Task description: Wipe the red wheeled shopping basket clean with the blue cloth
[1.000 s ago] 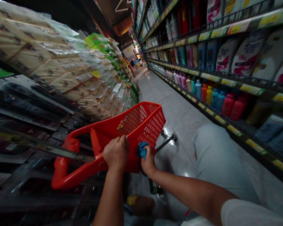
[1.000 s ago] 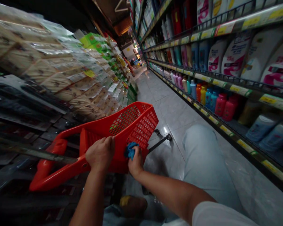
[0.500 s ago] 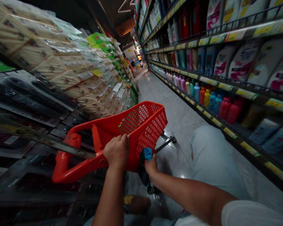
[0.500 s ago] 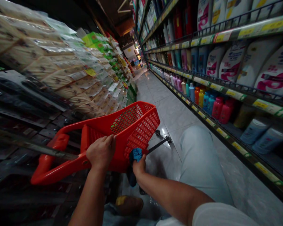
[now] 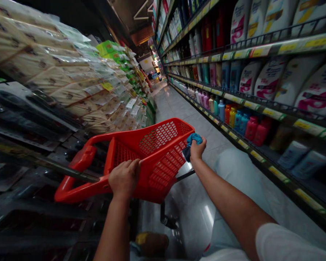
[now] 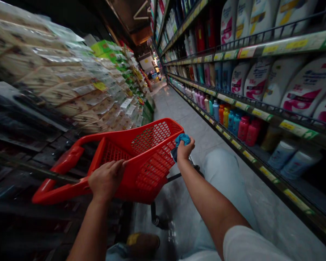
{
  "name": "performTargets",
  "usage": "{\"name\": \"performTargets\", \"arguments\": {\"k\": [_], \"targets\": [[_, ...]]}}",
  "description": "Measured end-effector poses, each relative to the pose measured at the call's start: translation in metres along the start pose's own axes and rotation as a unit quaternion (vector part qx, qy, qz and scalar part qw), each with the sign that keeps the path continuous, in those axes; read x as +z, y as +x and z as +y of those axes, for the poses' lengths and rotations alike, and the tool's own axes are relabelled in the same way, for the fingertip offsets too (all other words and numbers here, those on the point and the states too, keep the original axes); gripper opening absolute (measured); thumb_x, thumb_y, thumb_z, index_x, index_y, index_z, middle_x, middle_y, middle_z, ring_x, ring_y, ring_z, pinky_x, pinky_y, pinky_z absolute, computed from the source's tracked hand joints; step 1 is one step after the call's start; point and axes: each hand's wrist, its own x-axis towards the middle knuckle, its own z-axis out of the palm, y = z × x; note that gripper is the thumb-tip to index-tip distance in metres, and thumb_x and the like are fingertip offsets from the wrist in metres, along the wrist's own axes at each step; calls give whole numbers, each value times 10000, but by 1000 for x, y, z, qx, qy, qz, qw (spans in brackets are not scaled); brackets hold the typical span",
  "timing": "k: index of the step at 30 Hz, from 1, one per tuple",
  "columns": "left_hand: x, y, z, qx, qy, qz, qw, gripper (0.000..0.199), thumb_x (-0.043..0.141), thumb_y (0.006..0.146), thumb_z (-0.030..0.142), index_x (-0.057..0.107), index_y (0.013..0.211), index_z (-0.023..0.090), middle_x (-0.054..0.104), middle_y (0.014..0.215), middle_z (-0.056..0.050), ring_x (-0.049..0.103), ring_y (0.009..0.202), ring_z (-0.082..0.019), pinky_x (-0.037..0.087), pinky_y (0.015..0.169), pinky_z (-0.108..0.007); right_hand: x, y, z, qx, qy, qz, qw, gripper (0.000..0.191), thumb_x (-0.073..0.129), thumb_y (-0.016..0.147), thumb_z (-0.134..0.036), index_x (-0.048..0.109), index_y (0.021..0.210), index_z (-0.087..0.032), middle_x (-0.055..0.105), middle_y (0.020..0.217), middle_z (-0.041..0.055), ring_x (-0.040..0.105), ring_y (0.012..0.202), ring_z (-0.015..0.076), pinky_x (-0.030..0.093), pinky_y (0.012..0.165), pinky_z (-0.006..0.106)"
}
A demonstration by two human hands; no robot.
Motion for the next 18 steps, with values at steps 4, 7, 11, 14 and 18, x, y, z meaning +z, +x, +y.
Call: {"name": "performTargets", "arguments": {"k": [4,7,11,14,18], "targets": [[5,3,-4,11,-8,37,999,310,556,976,380,743,790,219,738,674,-10,662,637,-191,353,579,-315,7,-61,3,-76,-1,-76,994,353,635,736,-143,573,1079,-201,559,1171,98,542,1092,242,448,1023,399],[5,1,-9,21,-8,50,998,293,573,969,379,742,794,217,744,679,-6,662,631,-185,356,573,-307,2,-86,20,-144,4,-195,970,298,595,672,-100,606,935,-241,558,1132,59,556,1098,236,437,1044,397],[4,-3,-13,37,-8,54,998,261,589,964,377,750,830,222,755,702,7,669,638,-170,371,578,-292,-16,-41,43,-49,-7,-106,993,336,531,650,-102,549,962,-224,589,1097,73,551,1114,243,411,1073,397],[4,-3,-13,36,-7,62,997,280,592,961,392,747,797,225,750,684,6,665,624,-168,365,571,-293,-19,-27,56,20,-18,-35,999,340,478,705,-144,490,1038,-207,608,1130,120,570,1073,243,424,1052,405],[6,0,-13,25,-6,77,997,316,595,958,388,733,728,220,723,620,-3,651,588,-175,328,541,-303,-3,-94,65,70,-11,-50,996,283,535,651,-177,491,924,-239,670,877,44,645,817,222,543,837,368]]}}
